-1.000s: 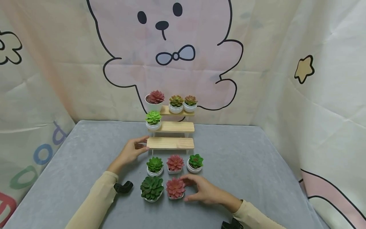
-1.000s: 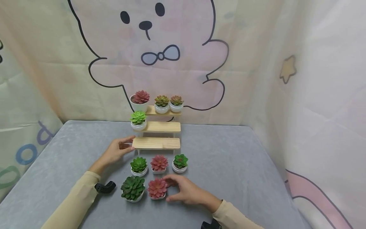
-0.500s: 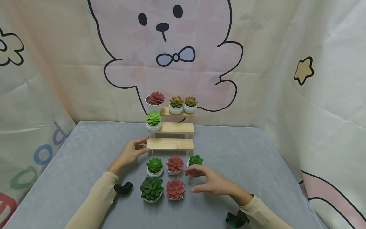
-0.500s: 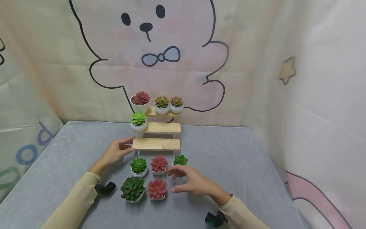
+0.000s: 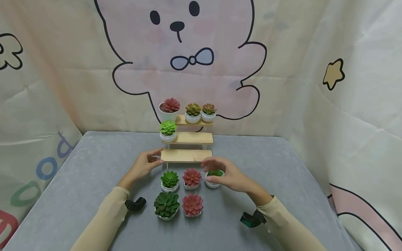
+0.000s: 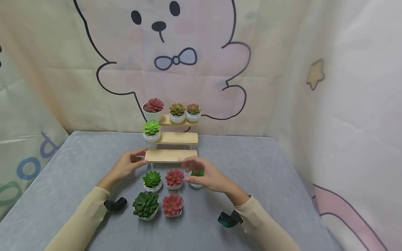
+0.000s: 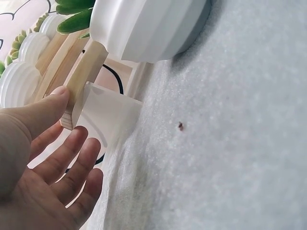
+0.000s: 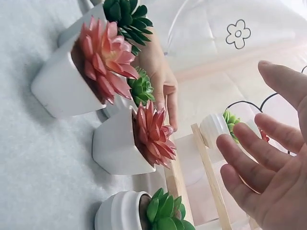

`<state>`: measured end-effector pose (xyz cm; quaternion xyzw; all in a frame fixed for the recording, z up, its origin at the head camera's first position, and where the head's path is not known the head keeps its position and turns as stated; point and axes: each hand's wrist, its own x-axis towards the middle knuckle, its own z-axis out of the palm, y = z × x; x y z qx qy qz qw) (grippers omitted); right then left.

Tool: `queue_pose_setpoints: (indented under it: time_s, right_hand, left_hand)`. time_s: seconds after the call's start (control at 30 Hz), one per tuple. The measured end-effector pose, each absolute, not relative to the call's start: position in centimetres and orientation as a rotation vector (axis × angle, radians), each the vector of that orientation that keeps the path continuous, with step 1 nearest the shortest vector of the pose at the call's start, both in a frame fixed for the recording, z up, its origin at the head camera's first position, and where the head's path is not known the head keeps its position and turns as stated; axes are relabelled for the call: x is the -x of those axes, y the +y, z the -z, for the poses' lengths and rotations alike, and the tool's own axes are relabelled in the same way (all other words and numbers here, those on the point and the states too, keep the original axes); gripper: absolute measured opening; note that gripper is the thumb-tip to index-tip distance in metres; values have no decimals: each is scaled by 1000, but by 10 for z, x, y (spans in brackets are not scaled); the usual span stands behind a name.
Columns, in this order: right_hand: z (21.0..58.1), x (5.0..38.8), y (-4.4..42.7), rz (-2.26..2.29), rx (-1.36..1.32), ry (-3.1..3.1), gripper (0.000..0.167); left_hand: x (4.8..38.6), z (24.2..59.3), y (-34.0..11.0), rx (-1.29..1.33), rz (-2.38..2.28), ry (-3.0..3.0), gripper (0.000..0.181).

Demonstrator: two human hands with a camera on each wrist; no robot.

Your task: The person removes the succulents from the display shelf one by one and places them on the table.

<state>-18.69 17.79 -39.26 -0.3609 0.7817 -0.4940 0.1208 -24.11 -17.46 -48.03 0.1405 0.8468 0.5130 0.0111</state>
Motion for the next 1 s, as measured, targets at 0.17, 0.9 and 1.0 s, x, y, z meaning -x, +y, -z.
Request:
queue_pose_setpoints:
  time_s: [0.17,0.9,1.0]
  right_hand:
    - [391,197,174,1489,1055,2287,44]
    - [376,252,134,1527,931,2333,47]
    - [377,261,125,1522,901,2345,47]
  left_hand:
    - [243,481,-171,-454,-1610,2633,55]
    - [241,479,-174,-426,-1606,2640,55]
    - [241,480,-175,-433,-1605,2644,55]
